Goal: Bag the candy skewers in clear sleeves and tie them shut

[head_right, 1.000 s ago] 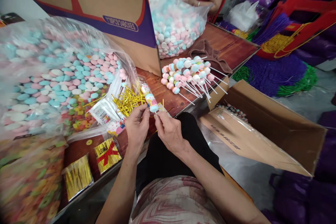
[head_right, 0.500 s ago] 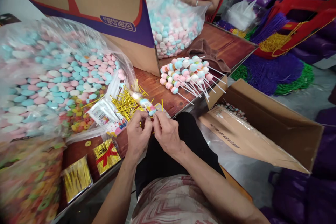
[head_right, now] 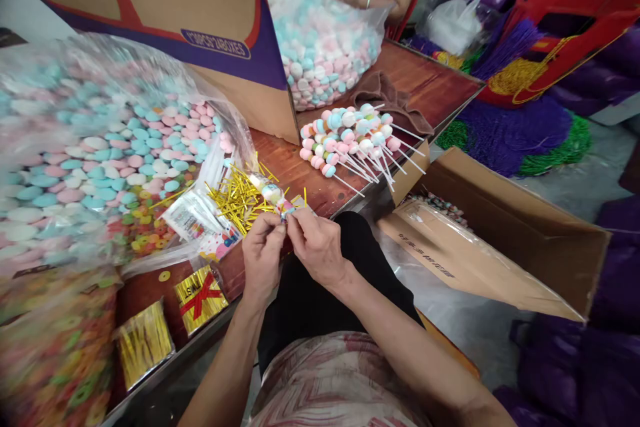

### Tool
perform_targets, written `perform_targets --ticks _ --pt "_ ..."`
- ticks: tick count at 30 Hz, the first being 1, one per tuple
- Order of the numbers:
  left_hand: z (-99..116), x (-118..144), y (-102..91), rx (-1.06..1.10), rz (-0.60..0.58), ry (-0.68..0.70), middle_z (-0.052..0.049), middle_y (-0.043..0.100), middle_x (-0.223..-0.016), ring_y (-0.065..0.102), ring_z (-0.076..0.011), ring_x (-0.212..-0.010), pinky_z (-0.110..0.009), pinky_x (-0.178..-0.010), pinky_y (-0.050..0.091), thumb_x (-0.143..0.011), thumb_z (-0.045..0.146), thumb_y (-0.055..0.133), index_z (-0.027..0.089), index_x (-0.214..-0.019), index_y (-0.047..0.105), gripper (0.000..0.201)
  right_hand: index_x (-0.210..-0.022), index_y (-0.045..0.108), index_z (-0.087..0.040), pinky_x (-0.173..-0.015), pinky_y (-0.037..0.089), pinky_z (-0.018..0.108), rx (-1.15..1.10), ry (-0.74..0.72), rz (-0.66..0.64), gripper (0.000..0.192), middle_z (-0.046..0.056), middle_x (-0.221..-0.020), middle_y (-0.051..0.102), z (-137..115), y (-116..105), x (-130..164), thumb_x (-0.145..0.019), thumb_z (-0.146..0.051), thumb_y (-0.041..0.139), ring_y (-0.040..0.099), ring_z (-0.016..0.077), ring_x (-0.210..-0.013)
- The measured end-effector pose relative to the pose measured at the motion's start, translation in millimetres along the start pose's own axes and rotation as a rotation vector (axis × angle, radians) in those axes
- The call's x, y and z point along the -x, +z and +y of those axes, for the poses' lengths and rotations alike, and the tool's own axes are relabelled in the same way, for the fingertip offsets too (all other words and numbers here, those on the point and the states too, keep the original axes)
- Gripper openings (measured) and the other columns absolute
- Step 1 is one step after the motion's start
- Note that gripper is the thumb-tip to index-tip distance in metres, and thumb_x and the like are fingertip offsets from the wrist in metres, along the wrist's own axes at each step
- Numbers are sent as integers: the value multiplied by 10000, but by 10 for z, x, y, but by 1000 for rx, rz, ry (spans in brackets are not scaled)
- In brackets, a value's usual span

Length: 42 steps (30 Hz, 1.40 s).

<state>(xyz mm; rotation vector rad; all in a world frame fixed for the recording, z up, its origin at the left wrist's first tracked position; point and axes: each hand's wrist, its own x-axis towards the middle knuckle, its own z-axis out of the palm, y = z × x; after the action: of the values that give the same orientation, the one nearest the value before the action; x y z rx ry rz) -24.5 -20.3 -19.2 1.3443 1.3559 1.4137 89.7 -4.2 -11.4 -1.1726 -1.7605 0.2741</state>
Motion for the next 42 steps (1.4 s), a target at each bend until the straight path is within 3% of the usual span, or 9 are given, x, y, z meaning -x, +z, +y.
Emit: perform_targets --ticks 4,11,18,21,26,29,35,39,42 --pt "11 -28 -12 -45 94 4 32 472 -689 438 -116 -639 -239 -629 384 -894 214 521 198 -761 517 134 -855 604 -168 -534 423 194 -24 8 -8 129 9 -665 663 5 9 22 -959 -185 530 580 84 -513" --pt "64 -49 -62 -306 20 194 46 469 -702 436 -106 -638 -242 -634 363 -853 109 520 199 -758 488 135 -781 595 -175 -503 384 202 -41 59 -28 174 -14 -600 630 -19 -17 33 -948 -203 553 547 79 -468" --pt "68 33 -19 -317 -50 248 44 428 -676 420 -110 -620 -253 -615 349 -823 77 502 202 -733 459 160 -699 578 -182 -541 377 217 134 22 -56 275 -8 -566 619 73 29 25 -962 -251 537 568 92 -503" --pt "67 77 20 -252 -82 199 39 453 -676 437 -109 -610 -248 -597 360 -859 115 497 202 -758 495 134 -689 583 -183 -557 379 228 226 -11 -26 306 -2 -556 625 157 62 -9 -974 -288 537 585 101 -518" --pt "24 9 -3 -135 100 45 11 571 -799 546 -121 -735 -249 -709 454 -906 266 587 200 -884 568 73 -726 605 -182 -581 384 249 295 -115 10 267 -1 -565 631 218 46 -30 -971 -274 552 572 109 -523" --pt "35 -54 -28 -174 79 57 -3 607 -827 580 -131 -759 -258 -721 474 -887 314 635 195 -887 597 125 -696 592 -185 -569 367 261 322 -163 25 272 -9 -536 600 195 38 -4 -962 -226 551 543 110 -506" --pt "115 -92 -46 -412 39 71 -29 707 -909 636 -146 -818 -275 -780 479 -938 261 557 198 -952 663 124 -685 574 -186 -553 344 277 368 -262 59 255 -26 -503 558 142 37 -3 -939 -191 579 490 108 -472" --pt "85 -77 -41 -471 40 118 -31 724 -930 651 -151 -821 -274 -778 486 -936 227 552 207 -972 681 136 -775 605 -170 -567 375 273 332 -237 34 173 3 -581 639 131 40 -8 -941 -167 558 547 116 -499" --pt "17 -60 -19 -423 70 78 -39 724 -949 659 -159 -832 -283 -776 496 -929 267 566 208 -1007 686 155 -827 613 -166 -575 397 266 271 -204 9 143 21 -632 677 114 55 18 -946 -162 533 576 116 -509"
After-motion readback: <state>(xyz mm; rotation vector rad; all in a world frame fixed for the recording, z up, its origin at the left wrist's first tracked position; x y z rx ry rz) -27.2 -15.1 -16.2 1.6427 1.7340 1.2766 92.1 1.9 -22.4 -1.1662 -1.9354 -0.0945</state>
